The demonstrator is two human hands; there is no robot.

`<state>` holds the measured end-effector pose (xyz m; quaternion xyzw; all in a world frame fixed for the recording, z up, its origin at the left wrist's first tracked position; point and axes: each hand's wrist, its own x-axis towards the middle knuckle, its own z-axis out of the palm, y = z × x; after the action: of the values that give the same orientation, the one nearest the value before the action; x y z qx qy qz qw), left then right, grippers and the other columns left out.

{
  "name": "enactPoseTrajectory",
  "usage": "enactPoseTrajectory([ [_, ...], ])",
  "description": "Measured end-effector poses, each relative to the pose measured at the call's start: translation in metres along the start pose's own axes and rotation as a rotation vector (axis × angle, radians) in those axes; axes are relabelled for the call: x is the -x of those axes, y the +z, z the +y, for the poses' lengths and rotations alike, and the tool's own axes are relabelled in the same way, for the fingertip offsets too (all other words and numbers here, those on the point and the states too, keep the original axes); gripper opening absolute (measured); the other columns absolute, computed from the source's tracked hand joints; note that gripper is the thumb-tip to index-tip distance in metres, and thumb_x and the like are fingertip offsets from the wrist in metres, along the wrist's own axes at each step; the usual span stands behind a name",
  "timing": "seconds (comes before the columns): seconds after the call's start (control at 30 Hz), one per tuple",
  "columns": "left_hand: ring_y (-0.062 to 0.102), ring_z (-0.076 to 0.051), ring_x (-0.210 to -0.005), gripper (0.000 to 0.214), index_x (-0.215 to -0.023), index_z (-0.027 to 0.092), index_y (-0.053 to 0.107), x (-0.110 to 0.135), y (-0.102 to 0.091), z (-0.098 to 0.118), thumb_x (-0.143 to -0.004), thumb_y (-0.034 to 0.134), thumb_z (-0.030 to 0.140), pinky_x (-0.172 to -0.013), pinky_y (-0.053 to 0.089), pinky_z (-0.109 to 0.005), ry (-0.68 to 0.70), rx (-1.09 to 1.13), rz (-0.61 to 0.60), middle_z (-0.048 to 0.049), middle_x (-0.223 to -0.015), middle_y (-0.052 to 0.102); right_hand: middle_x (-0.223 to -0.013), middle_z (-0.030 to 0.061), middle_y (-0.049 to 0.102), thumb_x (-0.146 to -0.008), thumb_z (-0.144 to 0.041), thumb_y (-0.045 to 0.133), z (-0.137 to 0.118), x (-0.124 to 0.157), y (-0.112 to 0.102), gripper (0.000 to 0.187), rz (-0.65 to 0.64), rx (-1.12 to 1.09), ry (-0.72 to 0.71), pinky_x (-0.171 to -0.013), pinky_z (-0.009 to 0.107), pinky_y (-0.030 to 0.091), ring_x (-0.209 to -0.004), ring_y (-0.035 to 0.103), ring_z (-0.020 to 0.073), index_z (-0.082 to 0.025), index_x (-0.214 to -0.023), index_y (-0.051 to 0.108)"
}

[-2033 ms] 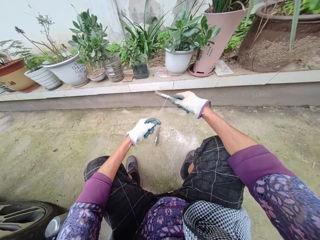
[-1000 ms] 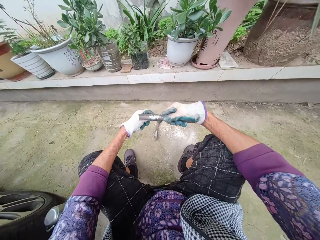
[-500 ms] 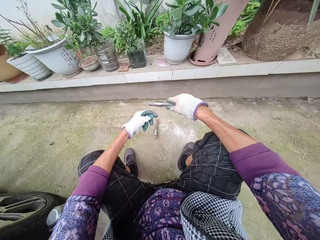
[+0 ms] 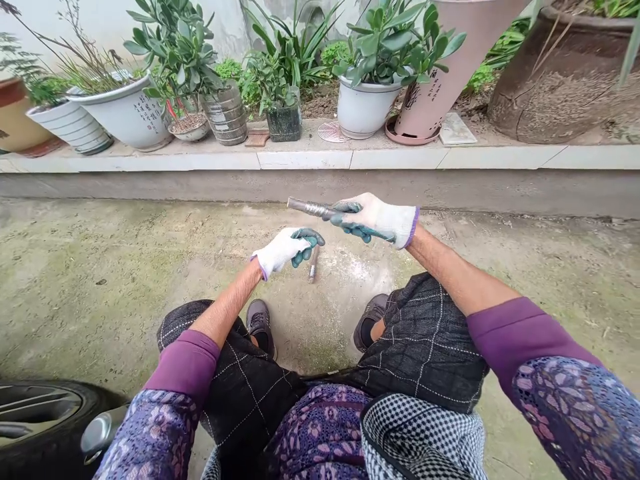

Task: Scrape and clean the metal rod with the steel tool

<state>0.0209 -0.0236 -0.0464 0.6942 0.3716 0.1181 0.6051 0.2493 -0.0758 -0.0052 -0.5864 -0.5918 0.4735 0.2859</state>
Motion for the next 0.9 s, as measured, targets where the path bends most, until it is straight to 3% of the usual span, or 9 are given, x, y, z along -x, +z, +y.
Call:
enactPoseTrajectory([
  [0.13, 0.045, -0.007, -0.043, 0.020, -0.095, 0.011, 0.071, -0.004, -0.010, 0.000, -0.082, 0.056, 0.015, -0.040, 0.035, -0.017, 0.044, -0.069, 0.064, 0.0016, -0.059, 0.057, -0.060, -0.0030, 0.053, -0.081, -0.042, 0.074, 0.000, 0.008, 0.006, 0.041, -0.272, -0.090, -0.018, -0.034, 0.018, 0.035, -0.041, 0.041, 0.0060, -0.011, -0.107, 0.070],
  [0.27, 0.049, -0.007, -0.049, 0.016, -0.086, 0.012, 0.073, -0.006, -0.020, -0.005, -0.074, 0.063, 0.011, -0.044, 0.037, -0.016, -0.007, -0.184, 0.109, 0.0003, -0.063, 0.062, -0.057, -0.0031, 0.053, -0.078, -0.044, 0.071, 0.010, 0.004, 0.016, 0.033, -0.486, 0.222, 0.031, -0.038, 0.020, 0.034, -0.043, 0.041, 0.0070, -0.015, -0.094, 0.074],
  [0.4, 0.047, -0.007, -0.045, 0.012, -0.083, 0.013, 0.073, -0.003, -0.014, -0.014, -0.073, 0.066, 0.015, -0.040, 0.035, -0.017, -0.075, -0.217, 0.123, 0.0011, -0.057, 0.058, -0.059, 0.0007, 0.061, -0.077, -0.037, 0.071, 0.016, -0.007, 0.026, 0.019, -0.248, 0.756, 0.056, -0.047, 0.025, 0.036, -0.050, 0.050, 0.0127, -0.020, -0.083, 0.075],
  [0.53, 0.046, -0.007, -0.042, 0.018, -0.094, 0.014, 0.072, -0.002, -0.006, -0.014, -0.079, 0.064, 0.019, -0.037, 0.036, -0.017, -0.078, -0.170, 0.110, 0.0019, -0.061, 0.059, -0.085, 0.0106, 0.073, -0.082, -0.035, 0.064, 0.014, -0.016, 0.013, 0.025, -0.027, 0.891, 0.063, -0.061, 0.031, 0.043, -0.072, 0.064, 0.0228, -0.020, -0.099, 0.076],
  [0.63, 0.045, -0.007, -0.039, 0.023, -0.099, 0.012, 0.070, -0.001, -0.007, -0.007, -0.081, 0.056, 0.016, -0.035, 0.035, -0.018, -0.063, -0.036, 0.127, 0.0025, -0.061, 0.059, -0.096, 0.0122, 0.074, -0.087, -0.034, 0.058, 0.009, -0.018, -0.004, 0.031, 0.120, 0.957, 0.052, -0.067, 0.032, 0.044, -0.082, 0.066, 0.0248, -0.019, -0.110, 0.073],
  [0.7, 0.044, -0.006, -0.037, 0.024, -0.099, 0.011, 0.070, 0.000, -0.009, -0.003, -0.081, 0.055, 0.013, -0.034, 0.034, -0.018, -0.034, 0.022, 0.145, 0.0032, -0.059, 0.057, -0.092, 0.0088, 0.072, -0.088, -0.035, 0.058, 0.005, -0.016, -0.011, 0.029, 0.198, 0.905, 0.017, -0.066, 0.029, 0.044, -0.079, 0.065, 0.0213, -0.019, -0.108, 0.072],
  [0.77, 0.044, -0.006, -0.037, 0.023, -0.099, 0.011, 0.070, 0.001, -0.011, 0.000, -0.081, 0.056, 0.013, -0.035, 0.034, -0.019, -0.019, 0.055, 0.143, 0.0036, -0.058, 0.057, -0.081, 0.0046, 0.067, -0.088, -0.034, 0.059, 0.001, -0.010, -0.012, 0.025, 0.221, 0.678, -0.006, -0.058, 0.025, 0.042, -0.067, 0.058, 0.0155, -0.018, -0.103, 0.071],
  [0.83, 0.045, -0.006, -0.037, 0.023, -0.100, 0.010, 0.070, 0.000, -0.011, 0.000, -0.081, 0.057, 0.014, -0.035, 0.036, -0.019, -0.017, 0.082, 0.124, 0.0028, -0.059, 0.059, -0.070, 0.0010, 0.059, -0.088, -0.033, 0.060, -0.004, -0.002, -0.011, 0.025, 0.164, 0.318, -0.001, -0.047, 0.023, 0.038, -0.054, 0.048, 0.0106, -0.015, -0.103, 0.069],
  [0.9, 0.046, -0.007, -0.038, 0.022, -0.099, 0.010, 0.071, -0.002, -0.012, 0.000, -0.082, 0.058, 0.015, -0.036, 0.037, -0.019, -0.016, 0.084, 0.114, 0.0018, -0.060, 0.060, -0.065, -0.0016, 0.053, -0.086, -0.036, 0.063, -0.005, 0.006, -0.008, 0.032, 0.009, -0.008, -0.005, -0.040, 0.021, 0.034, -0.047, 0.041, 0.0083, -0.013, -0.108, 0.068],
])
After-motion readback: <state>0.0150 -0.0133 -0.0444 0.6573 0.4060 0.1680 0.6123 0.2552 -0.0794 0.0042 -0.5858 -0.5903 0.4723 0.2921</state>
